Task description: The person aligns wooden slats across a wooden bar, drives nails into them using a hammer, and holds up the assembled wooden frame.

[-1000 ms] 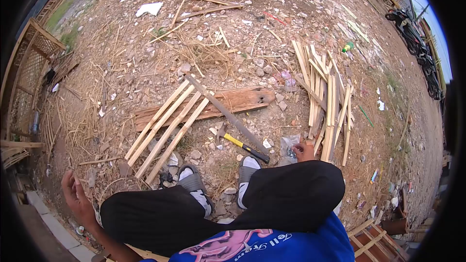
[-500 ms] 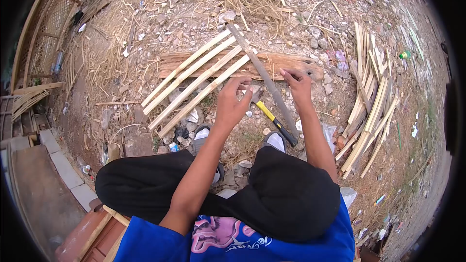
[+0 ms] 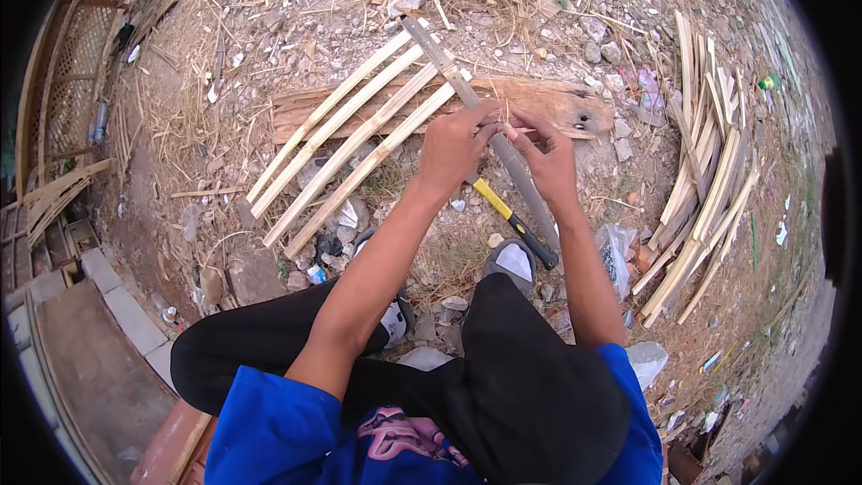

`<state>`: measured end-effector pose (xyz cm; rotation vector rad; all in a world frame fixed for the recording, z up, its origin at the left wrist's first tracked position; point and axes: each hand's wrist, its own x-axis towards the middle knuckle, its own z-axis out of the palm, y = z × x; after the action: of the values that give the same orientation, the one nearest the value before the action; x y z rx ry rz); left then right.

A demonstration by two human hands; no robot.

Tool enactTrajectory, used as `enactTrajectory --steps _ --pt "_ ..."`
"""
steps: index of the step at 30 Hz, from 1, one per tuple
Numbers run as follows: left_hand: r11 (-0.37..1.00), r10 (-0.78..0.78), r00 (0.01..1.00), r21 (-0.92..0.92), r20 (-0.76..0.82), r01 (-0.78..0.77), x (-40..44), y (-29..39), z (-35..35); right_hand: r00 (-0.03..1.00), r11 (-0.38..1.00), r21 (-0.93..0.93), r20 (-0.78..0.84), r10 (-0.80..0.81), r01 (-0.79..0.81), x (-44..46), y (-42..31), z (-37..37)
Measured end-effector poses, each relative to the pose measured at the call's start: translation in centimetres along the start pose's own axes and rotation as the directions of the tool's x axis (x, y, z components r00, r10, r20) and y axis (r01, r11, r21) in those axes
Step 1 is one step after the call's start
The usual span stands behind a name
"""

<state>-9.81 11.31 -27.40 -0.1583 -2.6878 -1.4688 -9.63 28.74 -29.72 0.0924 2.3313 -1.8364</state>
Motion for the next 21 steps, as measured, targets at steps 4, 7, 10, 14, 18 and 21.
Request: enactTrajectory --steps 4,7,10,14,18,21 --pt "0.927 -0.319 0.936 -0.254 -0.15 0.276 -1.9 -2.6 -1.2 0.98 0.732 -0.66 0.193 -0.053 0.17 -6.7 3.4 0.0" --pt "0.853 -0.384 0.879 -0.474 -0.284 0.219 -3.8 -4.0 -2.3 0.949 0.426 -0.849 0.269 -0.162 0.313 -10.9 7.1 1.3" --pt "0.875 -0.367 0.851 -0.45 -0.375 0.179 -6.1 -4.8 -3.8 0.941 0.331 -0.887 0.26 -0.219 0.322 -11.5 9.6 2.3" --pt "0.77 -0.517 0.778 -0.59 -0.357 0.241 -8.1 -2.6 -5.8 0.954 0.376 -0.877 0.267 -0.14 0.301 -11.0 10.0 2.8" --pt "0.756 -0.512 0.707 -0.646 -0.487 0.103 -9.4 -1.3 -7.0 0.966 0.596 -0.779 0.258 0.025 0.193 -11.5 6.8 3.1" --pt "0.715 -0.523 0.689 -0.698 -0.502 0.034 -9.7 0.1 -8.0 0.963 0.683 -0.693 0.265 -0.055 0.23 -11.5 5.5 2.3"
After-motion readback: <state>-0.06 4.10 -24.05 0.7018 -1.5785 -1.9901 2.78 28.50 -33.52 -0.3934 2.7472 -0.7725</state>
